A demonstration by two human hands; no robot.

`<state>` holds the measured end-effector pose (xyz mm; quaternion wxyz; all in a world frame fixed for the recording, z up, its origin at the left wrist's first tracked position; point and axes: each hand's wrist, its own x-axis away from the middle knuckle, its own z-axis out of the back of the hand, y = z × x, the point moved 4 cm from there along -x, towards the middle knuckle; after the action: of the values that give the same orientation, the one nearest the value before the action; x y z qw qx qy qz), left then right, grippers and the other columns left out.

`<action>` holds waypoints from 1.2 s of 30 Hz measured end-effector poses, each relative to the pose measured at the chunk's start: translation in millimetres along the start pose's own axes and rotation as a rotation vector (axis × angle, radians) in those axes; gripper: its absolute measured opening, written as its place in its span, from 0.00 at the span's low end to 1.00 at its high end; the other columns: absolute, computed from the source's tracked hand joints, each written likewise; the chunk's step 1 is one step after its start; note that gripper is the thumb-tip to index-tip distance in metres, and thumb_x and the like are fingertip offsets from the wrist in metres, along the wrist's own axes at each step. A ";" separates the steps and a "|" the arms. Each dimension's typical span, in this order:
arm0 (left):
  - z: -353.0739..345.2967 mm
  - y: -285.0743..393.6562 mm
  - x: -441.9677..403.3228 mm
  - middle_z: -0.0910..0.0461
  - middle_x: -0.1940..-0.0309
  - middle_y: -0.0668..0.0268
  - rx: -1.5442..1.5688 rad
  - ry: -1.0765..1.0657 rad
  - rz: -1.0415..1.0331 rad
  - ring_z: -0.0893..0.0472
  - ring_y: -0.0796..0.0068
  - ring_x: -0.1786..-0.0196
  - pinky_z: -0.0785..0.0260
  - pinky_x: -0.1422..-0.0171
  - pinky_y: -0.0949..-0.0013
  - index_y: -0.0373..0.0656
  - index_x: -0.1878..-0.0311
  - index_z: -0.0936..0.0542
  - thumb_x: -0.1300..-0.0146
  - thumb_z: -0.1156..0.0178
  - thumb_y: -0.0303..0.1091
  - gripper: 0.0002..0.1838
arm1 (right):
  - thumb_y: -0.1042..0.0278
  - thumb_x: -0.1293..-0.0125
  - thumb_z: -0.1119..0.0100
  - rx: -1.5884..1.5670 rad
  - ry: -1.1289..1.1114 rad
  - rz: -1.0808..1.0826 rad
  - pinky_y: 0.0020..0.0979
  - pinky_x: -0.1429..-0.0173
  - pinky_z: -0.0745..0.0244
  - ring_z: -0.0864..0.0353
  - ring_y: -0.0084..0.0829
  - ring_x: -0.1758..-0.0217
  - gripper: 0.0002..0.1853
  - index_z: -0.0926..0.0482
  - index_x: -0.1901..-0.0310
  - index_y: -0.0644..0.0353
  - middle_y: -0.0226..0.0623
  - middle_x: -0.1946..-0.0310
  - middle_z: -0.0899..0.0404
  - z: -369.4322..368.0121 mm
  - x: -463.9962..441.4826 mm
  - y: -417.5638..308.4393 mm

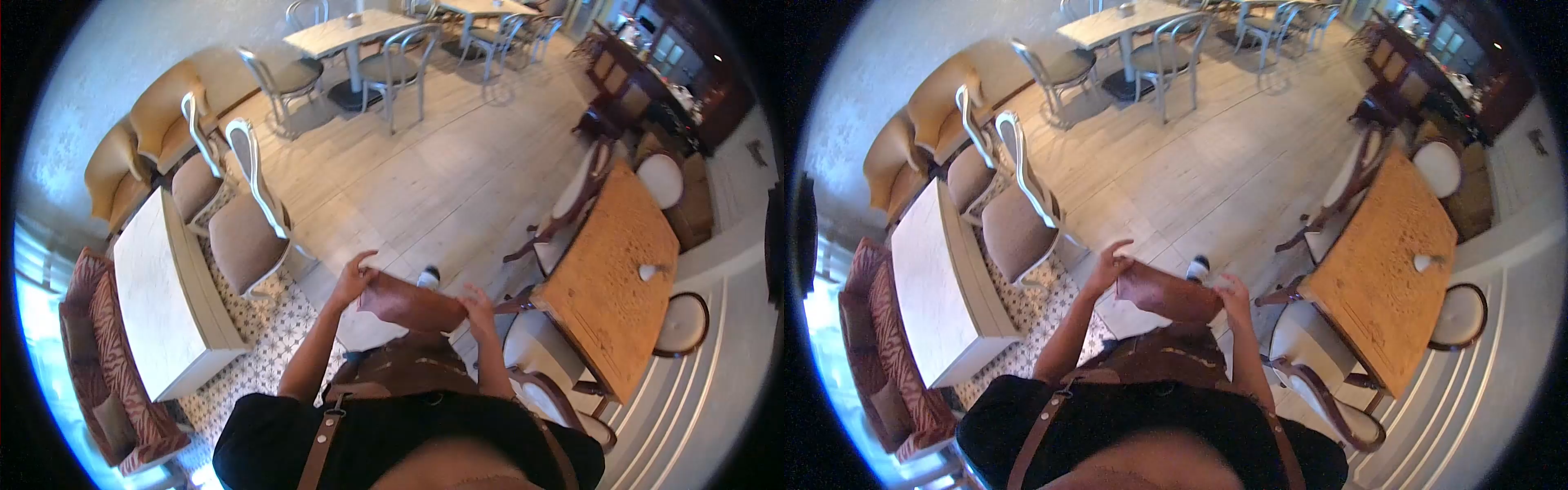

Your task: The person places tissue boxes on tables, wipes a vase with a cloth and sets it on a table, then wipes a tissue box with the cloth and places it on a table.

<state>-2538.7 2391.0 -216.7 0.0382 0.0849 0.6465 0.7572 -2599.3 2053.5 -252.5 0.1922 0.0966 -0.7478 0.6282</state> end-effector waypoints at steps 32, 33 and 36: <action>374.5 202.0 -643.8 0.23 0.79 0.67 -0.009 0.750 -0.307 0.25 0.82 0.76 0.33 0.71 0.75 0.38 0.56 0.20 0.31 0.40 0.28 0.05 | 0.73 0.30 0.43 0.082 -0.046 0.732 0.36 0.34 0.30 0.21 0.32 0.51 0.06 0.22 0.57 0.66 0.42 0.57 0.20 -406.4 -623.0 -504.1; 380.4 216.9 -655.7 0.21 0.73 0.67 0.116 0.738 -0.447 0.23 0.81 0.72 0.31 0.66 0.75 0.38 0.53 0.21 0.30 0.42 0.26 0.06 | 0.71 0.28 0.47 0.000 -0.088 0.965 0.39 0.33 0.31 0.21 0.33 0.50 0.07 0.24 0.56 0.65 0.43 0.57 0.20 -414.3 -624.8 -521.6; 400.4 247.9 -714.3 0.19 0.65 0.66 0.182 0.676 -0.575 0.21 0.80 0.64 0.28 0.56 0.75 0.38 0.50 0.23 0.29 0.44 0.25 0.07 | 0.67 0.25 0.54 -0.153 -0.142 1.247 0.45 0.34 0.31 0.22 0.37 0.50 0.09 0.27 0.53 0.63 0.45 0.56 0.21 -458.9 -651.6 -560.6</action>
<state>-1752.7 2620.8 31.1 0.0262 -0.3471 0.6839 0.6412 -1715.5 2330.8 49.8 -0.2539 -0.3299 -0.7171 0.5589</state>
